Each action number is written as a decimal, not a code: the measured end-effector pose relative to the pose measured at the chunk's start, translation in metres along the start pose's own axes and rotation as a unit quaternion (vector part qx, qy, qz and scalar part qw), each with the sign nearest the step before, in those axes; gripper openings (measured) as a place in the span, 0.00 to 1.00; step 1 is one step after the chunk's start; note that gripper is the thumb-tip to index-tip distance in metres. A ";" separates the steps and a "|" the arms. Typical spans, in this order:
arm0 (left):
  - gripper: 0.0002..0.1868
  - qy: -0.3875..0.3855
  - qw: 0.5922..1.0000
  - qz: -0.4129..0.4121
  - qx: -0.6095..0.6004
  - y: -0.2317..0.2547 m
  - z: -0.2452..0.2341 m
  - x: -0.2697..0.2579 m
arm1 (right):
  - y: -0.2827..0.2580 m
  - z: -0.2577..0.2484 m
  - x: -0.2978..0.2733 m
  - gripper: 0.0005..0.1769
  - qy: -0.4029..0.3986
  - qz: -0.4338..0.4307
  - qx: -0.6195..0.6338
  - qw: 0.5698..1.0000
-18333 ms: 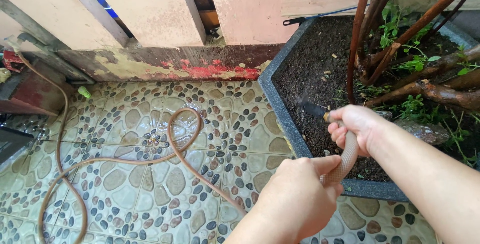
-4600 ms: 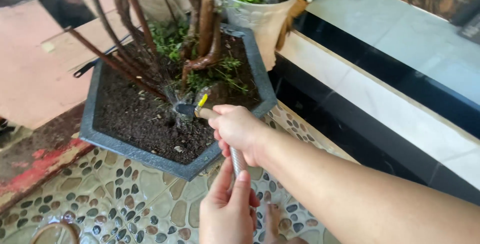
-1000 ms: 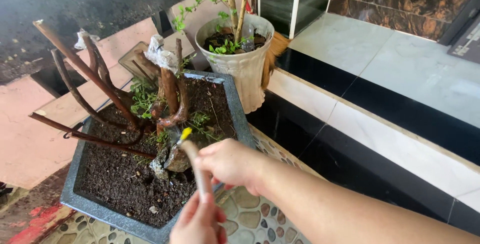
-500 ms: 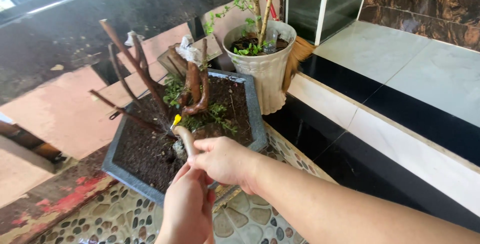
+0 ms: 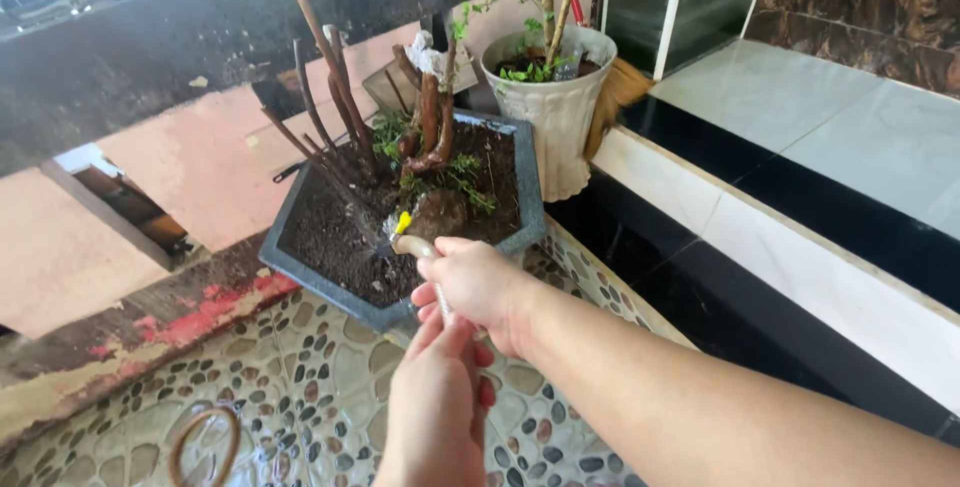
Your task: Water potted plants using a hose with an adjustable nozzle.
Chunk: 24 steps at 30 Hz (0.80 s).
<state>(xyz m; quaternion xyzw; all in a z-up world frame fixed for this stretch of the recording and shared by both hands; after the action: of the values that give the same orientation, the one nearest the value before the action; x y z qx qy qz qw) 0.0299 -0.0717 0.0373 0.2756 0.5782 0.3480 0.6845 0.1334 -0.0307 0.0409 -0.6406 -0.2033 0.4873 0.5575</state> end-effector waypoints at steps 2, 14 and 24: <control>0.16 0.003 1.000 -0.001 -0.001 -0.007 -0.005 -0.006 | 0.003 -0.001 -0.006 0.13 -0.004 0.004 0.003 1.000; 0.19 0.047 0.999 -0.025 -0.006 -0.049 0.024 -0.033 | 0.002 -0.050 -0.009 0.16 -0.056 0.047 0.013 0.997; 0.20 0.070 0.997 -0.007 0.031 -0.057 0.051 -0.040 | 0.004 -0.077 0.002 0.17 -0.090 0.080 0.016 0.993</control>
<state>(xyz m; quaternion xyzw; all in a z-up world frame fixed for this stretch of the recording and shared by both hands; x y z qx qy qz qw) 0.0851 -0.1367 0.0265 0.2677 0.6369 0.3434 0.6362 0.1986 -0.0695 0.0294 -0.5996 -0.1931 0.5889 0.5064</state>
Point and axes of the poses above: each hand's wrist, its own x-axis towards the middle knuckle, its own z-axis out of the palm, y = z × x, the point moved 5 cm from there along x, towards the middle knuckle, and after that the axes turned 14 degrees about y, right-handed, at the moved point
